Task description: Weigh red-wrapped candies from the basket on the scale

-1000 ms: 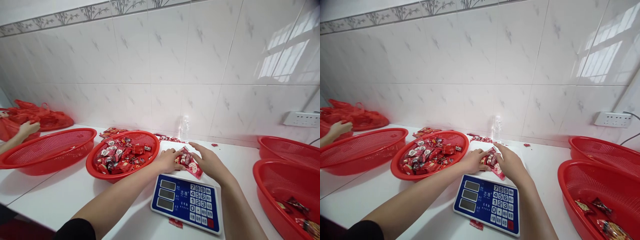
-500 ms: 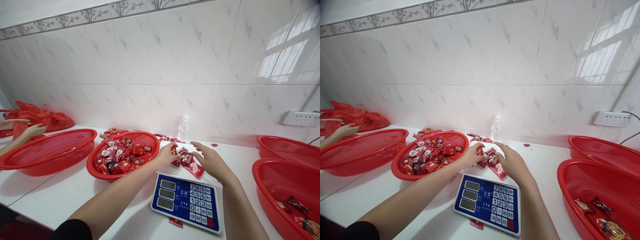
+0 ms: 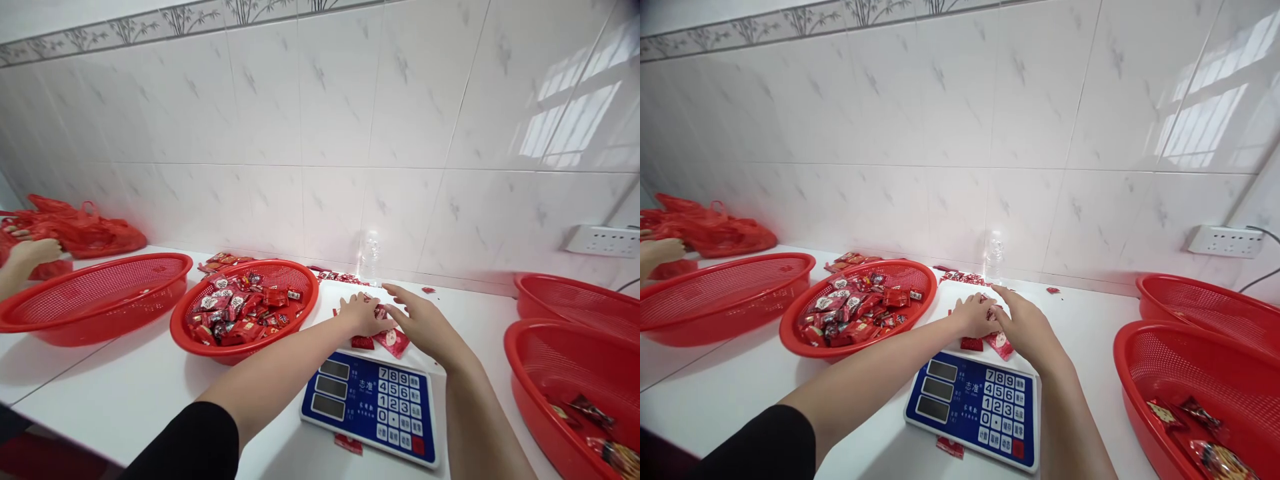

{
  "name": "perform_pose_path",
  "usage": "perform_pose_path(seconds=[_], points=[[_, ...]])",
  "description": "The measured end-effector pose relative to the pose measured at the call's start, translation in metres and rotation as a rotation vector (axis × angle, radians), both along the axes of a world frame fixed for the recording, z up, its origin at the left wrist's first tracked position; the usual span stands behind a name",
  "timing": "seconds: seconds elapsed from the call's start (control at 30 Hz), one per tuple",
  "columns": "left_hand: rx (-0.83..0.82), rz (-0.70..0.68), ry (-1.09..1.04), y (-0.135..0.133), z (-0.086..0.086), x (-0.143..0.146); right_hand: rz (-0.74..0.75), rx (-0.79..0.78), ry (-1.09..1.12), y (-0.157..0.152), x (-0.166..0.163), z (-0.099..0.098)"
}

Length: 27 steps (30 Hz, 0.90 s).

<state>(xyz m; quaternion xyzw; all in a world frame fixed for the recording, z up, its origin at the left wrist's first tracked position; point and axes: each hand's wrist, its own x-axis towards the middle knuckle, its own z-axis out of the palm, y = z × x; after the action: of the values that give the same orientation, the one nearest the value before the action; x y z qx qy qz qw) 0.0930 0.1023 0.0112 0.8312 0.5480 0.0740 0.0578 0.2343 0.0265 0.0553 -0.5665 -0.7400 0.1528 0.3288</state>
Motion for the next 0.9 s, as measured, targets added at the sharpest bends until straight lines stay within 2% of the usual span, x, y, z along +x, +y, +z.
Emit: perform_pose_path(seconds=[0.13, 0.23, 0.37, 0.67, 0.9], points=[[0.115, -0.042, 0.004, 0.0, -0.001, 0.0, 0.001, 0.003, 0.006, 0.0, 0.002, 0.0], [0.189, -0.018, -0.059, -0.003, 0.0, 0.0, -0.004, -0.011, 0.016, 0.0, 0.005, 0.002], [0.157, 0.051, -0.175, -0.006, 0.001, -0.002, -0.014, -0.029, 0.019, -0.001, 0.007, 0.003], [0.124, 0.09, -0.331, -0.002, 0.003, -0.008, 0.001, -0.037, 0.004, -0.001, 0.009, 0.002], [0.145, 0.131, -0.525, 0.009, 0.027, -0.02, 0.007, -0.022, 0.011, 0.0, 0.01, 0.0]])
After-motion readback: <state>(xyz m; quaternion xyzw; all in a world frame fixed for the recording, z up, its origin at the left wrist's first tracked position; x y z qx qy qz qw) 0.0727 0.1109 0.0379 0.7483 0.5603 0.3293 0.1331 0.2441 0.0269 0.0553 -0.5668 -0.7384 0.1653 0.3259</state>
